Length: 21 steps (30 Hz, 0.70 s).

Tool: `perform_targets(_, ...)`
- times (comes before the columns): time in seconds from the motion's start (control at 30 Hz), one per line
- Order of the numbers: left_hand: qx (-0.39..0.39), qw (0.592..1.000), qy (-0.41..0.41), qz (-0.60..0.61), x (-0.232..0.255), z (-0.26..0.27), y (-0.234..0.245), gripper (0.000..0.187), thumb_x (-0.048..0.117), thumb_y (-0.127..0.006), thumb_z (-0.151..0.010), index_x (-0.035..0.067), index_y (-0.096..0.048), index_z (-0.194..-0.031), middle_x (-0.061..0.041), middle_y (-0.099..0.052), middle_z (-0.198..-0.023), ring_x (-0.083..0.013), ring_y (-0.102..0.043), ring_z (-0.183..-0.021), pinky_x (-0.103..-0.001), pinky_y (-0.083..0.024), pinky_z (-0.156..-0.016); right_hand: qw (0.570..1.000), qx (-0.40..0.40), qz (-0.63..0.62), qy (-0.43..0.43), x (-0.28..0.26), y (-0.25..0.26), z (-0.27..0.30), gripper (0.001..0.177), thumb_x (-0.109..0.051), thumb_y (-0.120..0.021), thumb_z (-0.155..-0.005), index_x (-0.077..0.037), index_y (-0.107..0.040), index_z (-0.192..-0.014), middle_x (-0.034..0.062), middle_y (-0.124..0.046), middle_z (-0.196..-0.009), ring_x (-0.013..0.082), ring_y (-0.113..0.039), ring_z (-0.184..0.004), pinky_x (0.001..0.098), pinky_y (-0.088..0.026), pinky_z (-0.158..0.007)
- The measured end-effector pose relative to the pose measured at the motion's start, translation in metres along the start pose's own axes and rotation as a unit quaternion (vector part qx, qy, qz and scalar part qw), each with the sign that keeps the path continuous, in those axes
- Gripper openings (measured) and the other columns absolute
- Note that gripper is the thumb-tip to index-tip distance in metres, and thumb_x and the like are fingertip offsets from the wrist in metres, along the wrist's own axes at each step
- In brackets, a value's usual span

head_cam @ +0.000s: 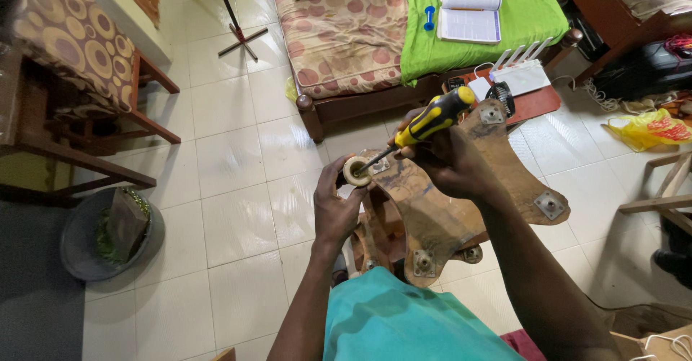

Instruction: The person uses a screwdriver to attach small cylindrical wooden pieces to a larger wooden furniture component. They repeatedly pick up parts from a nearby table, align them, and tighten screws to secure them in place.

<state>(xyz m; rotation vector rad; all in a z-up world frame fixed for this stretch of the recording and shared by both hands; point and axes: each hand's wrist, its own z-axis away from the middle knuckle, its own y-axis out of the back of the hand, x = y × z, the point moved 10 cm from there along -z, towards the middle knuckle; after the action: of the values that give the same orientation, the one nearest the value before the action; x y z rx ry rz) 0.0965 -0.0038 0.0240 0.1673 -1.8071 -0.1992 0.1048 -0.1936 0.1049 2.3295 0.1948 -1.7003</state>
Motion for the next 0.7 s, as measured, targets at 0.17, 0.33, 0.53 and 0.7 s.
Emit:
perform_targets(0.17, 0.008, 1.000, -0.006, 0.007, 0.002, 0.002, 0.002, 0.055, 0.008, -0.084, -0.081, 0.008, -0.062, -0.132, -0.008, -0.067, -0.122, -0.0213, -0.068, -0.117, -0.035, -0.056, -0.103, 0.999, 0.032, -0.011, 0.004, 0.002, 0.003, -0.001, 0.043, -0.001, -0.072, -0.096, -0.004, -0.050, -0.132, 0.0061, -0.064, -0.120, 0.0148, -0.065, -0.117, 0.0322, -0.054, -0.104)
perform_targets(0.33, 0.013, 1.000, 0.004, -0.009, 0.000, 0.004, 0.004, 0.056, 0.009, -0.086, -0.080, 0.009, -0.063, -0.131, -0.008, -0.068, -0.120, -0.0216, -0.068, -0.115, -0.036, -0.055, -0.103, 0.999, 0.044, 0.027, -0.017, 0.001, -0.002, 0.004, 0.041, -0.005, -0.076, -0.095, -0.004, -0.053, -0.129, 0.0052, -0.067, -0.113, 0.0120, -0.068, -0.110, 0.0281, -0.057, -0.095)
perform_targets(0.53, 0.010, 1.000, -0.005, -0.020, 0.001, 0.005, 0.005, 0.056, 0.011, -0.085, -0.081, 0.010, -0.062, -0.132, -0.007, -0.067, -0.120, -0.0219, -0.068, -0.116, -0.036, -0.056, -0.103, 0.998, 0.057, 0.027, -0.008, -0.005, -0.007, 0.004, 0.038, -0.004, -0.076, -0.095, -0.004, -0.056, -0.127, 0.0052, -0.067, -0.111, 0.0110, -0.068, -0.106, 0.0268, -0.057, -0.091)
perform_targets(0.7, 0.005, 1.000, 0.010, -0.028, -0.003, 0.005, 0.006, 0.058, 0.012, -0.086, -0.081, 0.011, -0.062, -0.133, -0.007, -0.067, -0.120, -0.0217, -0.068, -0.115, -0.036, -0.056, -0.101, 0.998, 0.052, 0.019, 0.001, -0.004, -0.008, 0.005, 0.040, -0.001, -0.074, -0.095, -0.005, -0.053, -0.129, 0.0056, -0.065, -0.114, 0.0123, -0.066, -0.110, 0.0285, -0.056, -0.096)
